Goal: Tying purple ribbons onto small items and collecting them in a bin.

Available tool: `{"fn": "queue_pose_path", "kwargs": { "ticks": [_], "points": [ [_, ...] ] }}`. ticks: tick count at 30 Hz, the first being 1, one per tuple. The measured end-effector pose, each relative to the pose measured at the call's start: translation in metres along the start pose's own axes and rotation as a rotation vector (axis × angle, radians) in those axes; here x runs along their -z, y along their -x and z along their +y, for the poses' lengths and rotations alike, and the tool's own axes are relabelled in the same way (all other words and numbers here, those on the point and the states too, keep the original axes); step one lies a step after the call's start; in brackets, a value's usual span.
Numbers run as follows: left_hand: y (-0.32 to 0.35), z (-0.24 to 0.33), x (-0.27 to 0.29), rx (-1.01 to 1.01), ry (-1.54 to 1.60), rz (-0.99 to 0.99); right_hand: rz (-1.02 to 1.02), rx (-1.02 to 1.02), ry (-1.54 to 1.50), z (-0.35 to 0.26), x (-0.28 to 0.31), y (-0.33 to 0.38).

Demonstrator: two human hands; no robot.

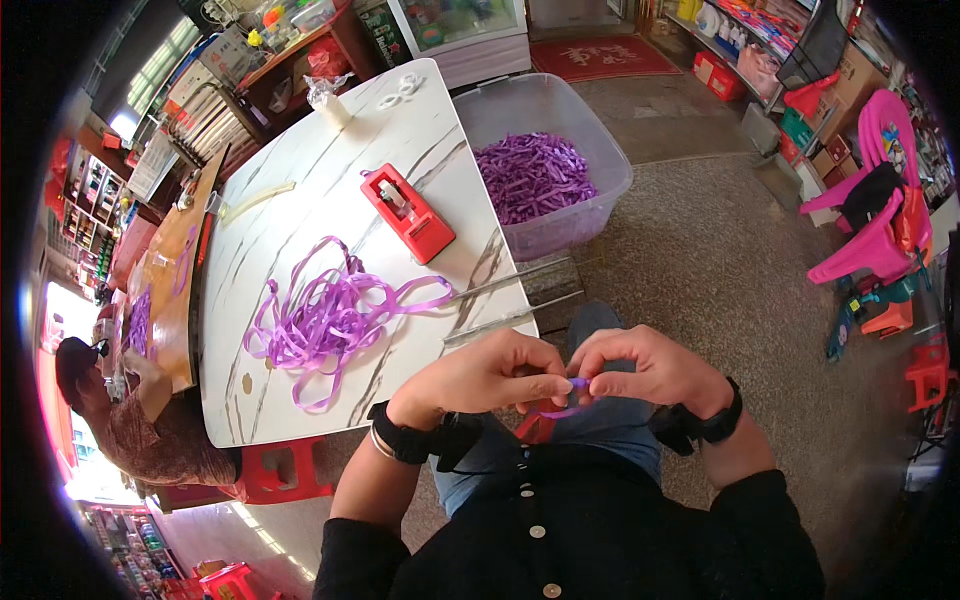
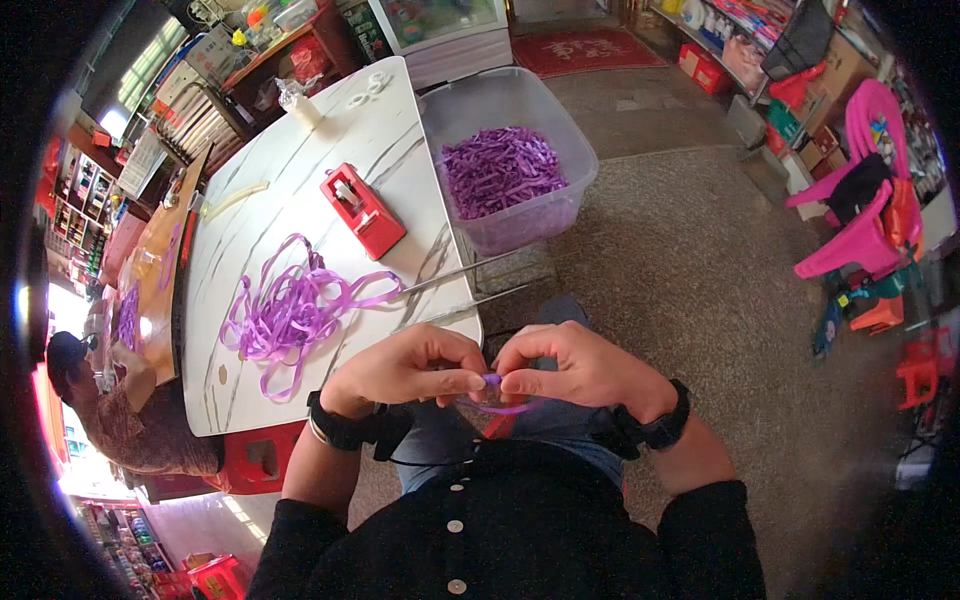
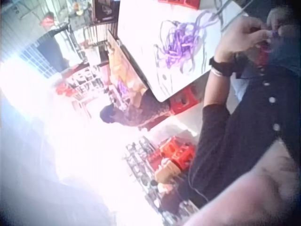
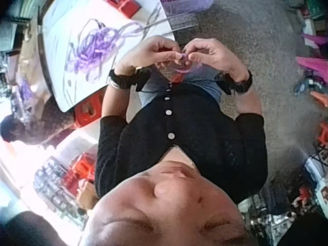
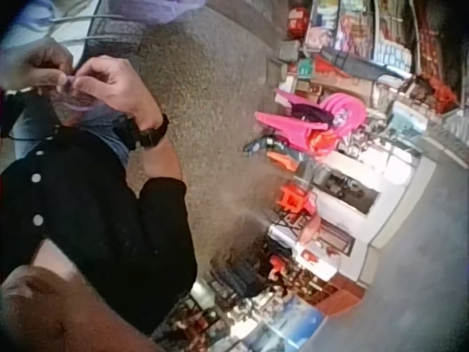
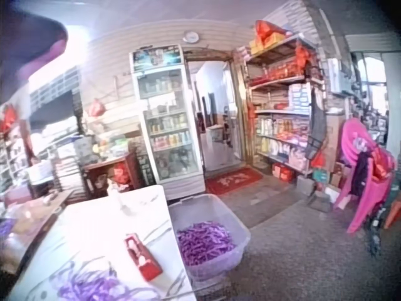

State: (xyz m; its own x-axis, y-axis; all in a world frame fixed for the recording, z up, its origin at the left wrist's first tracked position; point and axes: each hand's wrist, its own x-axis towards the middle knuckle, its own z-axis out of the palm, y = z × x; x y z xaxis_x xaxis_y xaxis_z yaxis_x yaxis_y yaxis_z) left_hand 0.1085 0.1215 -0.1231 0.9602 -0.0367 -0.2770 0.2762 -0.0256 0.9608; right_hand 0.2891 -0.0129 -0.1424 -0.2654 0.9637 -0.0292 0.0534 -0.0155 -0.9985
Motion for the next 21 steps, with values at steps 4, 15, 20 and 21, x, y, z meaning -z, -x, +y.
{"fn": "queue_pose_path", "kwargs": {
  "ticks": [4, 15, 20, 21],
  "points": [
    [0.000, 0.002, 0.003, -0.028, -0.060, -0.032, -0.048, -0.166, -0.255, -0.003, -0.004, -0.002],
    [0.033, 0.065, -0.024, -0.838, -0.377, -0.116, 0.655, -0.166, -0.049, 0.031, 0.035, 0.018],
    [0.041, 0.054, -0.059, -1.331, -0.433, 0.004, 0.773, -0.014, -0.015, 0.095, 0.041, -0.029],
    [0.040, 0.050, -0.060, -1.404, -0.401, 0.174, 0.729, -0.011, -0.076, 0.107, 0.042, -0.038]
  ]
}}
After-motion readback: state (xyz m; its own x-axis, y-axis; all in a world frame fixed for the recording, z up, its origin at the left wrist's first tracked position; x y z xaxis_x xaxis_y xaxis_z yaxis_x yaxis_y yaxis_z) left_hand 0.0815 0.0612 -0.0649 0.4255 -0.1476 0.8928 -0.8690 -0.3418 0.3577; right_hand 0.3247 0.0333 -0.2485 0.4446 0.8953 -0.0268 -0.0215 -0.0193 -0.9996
